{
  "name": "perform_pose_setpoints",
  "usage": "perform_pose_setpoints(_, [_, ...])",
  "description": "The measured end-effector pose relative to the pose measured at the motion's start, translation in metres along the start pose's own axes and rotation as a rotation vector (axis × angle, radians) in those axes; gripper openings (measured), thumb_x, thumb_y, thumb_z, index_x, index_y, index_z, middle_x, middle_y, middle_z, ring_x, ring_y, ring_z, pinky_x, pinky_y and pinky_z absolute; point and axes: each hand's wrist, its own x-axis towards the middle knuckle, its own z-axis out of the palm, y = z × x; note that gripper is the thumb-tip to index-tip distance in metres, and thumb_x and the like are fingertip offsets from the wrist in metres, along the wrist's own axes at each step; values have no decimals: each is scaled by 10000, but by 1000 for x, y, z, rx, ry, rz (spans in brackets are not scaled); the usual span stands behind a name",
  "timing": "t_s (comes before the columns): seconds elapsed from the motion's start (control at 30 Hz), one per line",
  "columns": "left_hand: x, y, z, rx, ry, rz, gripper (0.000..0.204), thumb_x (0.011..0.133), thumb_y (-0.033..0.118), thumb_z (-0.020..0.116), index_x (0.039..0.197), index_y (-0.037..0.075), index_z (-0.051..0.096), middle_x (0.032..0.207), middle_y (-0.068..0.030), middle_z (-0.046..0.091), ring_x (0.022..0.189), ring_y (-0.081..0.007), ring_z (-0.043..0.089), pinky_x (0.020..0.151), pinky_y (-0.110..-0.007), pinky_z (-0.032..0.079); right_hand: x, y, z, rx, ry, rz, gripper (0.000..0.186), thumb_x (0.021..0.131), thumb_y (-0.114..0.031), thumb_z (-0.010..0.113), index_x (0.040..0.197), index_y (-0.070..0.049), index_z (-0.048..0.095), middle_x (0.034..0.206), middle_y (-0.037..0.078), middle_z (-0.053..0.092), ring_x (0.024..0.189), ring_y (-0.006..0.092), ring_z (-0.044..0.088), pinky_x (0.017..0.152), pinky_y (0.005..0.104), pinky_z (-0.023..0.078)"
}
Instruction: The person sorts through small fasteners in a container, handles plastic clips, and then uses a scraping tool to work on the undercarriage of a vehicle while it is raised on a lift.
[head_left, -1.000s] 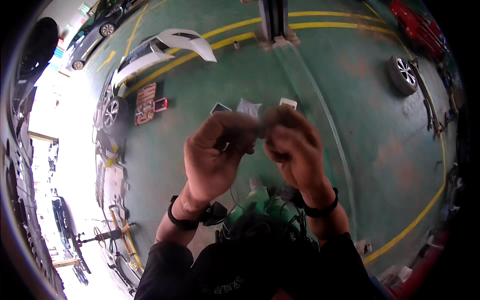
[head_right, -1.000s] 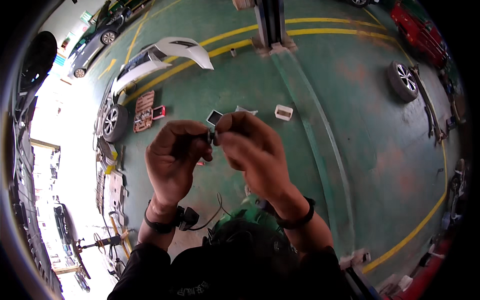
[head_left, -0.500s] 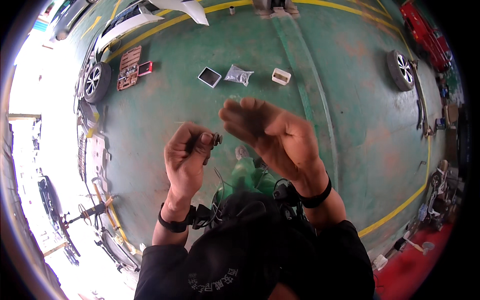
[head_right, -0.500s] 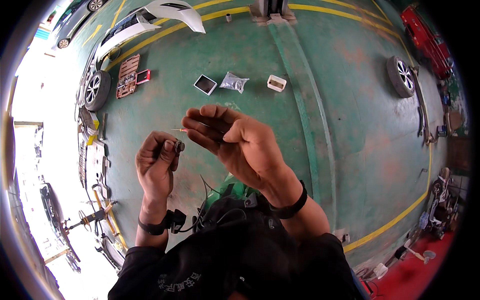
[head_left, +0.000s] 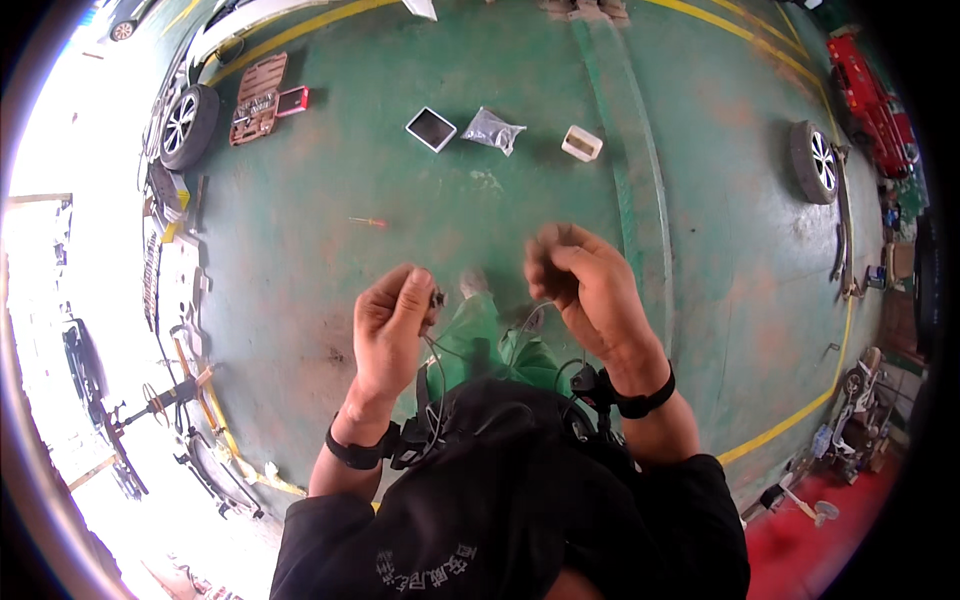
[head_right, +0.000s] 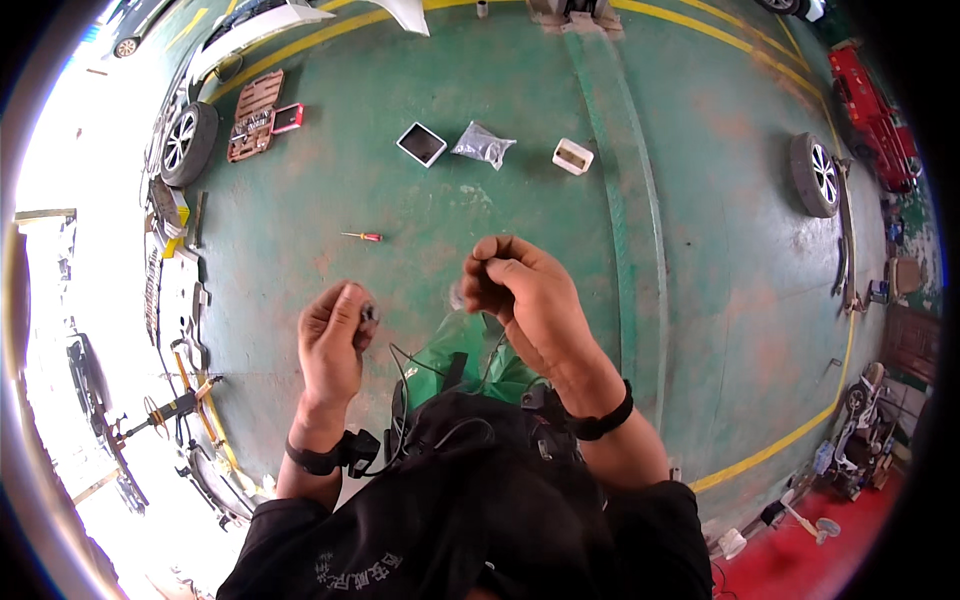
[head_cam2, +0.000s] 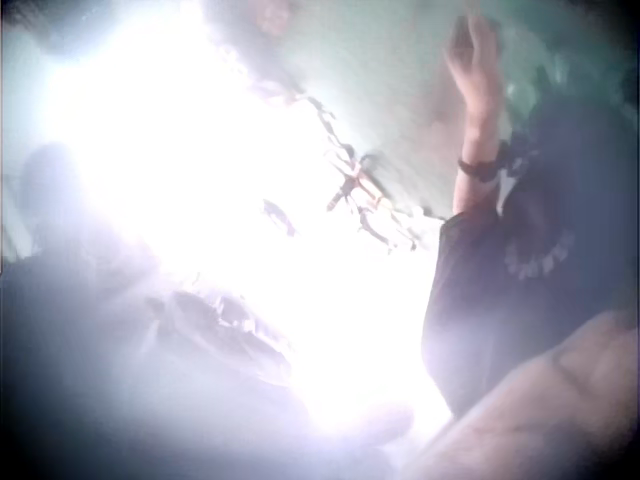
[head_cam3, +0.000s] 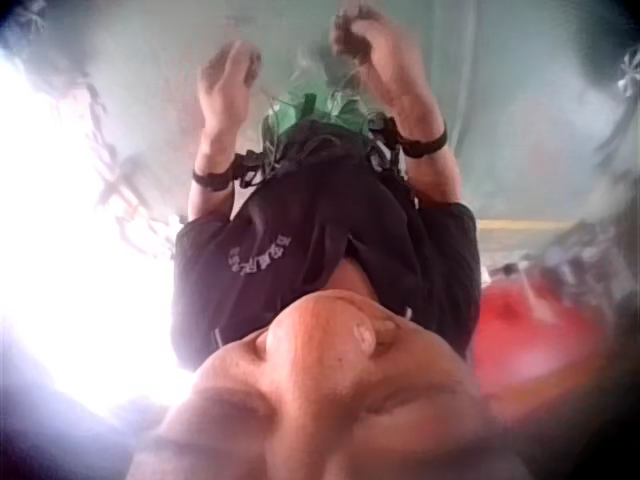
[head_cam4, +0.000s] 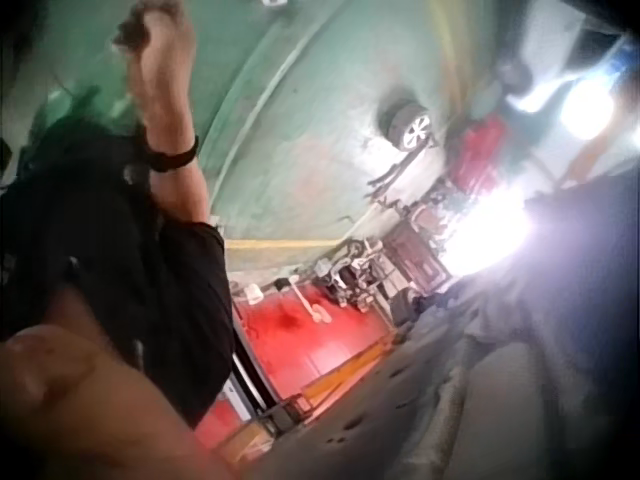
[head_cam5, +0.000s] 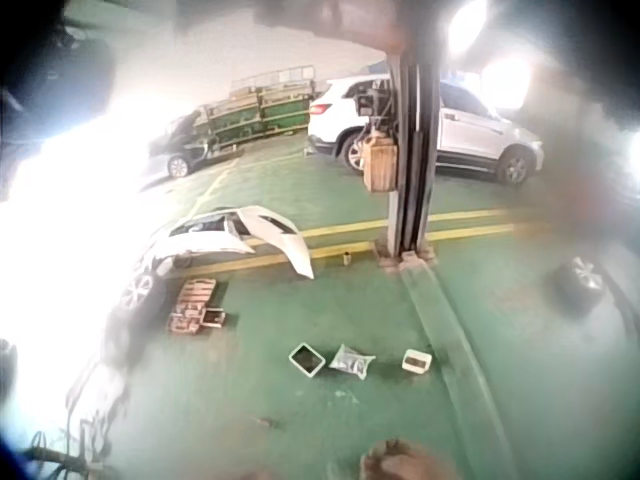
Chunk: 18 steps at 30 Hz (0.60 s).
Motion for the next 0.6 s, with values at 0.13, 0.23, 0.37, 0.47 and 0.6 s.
perform_pose_setpoints(0.13, [59,-35,-17,96,-98,-92,375,1056,225,534,716,73,483,666,60,451,602,-34,351,533,-226,283,47,19,-4,-264,57,107,162,1007,-164,520,975,-40,619,873,19,595,710,74,516,619,222,422])
perform_pose_setpoints(0.23, [107,-56,-28,220,-148,-123,389,1055,234,537,712,59,479,657,55,436,608,-37,366,534,-240,296,90,30,-1,-435,17,171,213,1004,-226,604,1095,-34,607,919,-11,598,735,38,488,621,209,402])
perform_pose_setpoints(0.37, [167,-81,-42,329,-185,-182,396,1051,234,544,712,39,487,642,53,426,624,-45,367,542,-252,311,152,49,1,-512,-49,229,314,989,-260,664,1178,-23,583,958,-18,601,774,33,492,649,205,413])
perform_pose_setpoints(0.47, [198,-100,-47,239,-170,-283,368,1049,242,556,738,53,503,663,59,433,630,-35,357,540,-243,304,191,57,-7,-514,8,306,298,981,-241,677,1165,-21,594,952,-18,608,784,36,505,663,205,424])
perform_pose_setpoints(0.6, [240,-126,-52,162,-138,-401,310,1042,245,575,796,60,543,673,61,462,609,-29,377,535,-229,315,248,67,-17,-550,37,234,225,981,-216,664,1084,-22,612,890,-24,599,745,33,494,629,211,411])
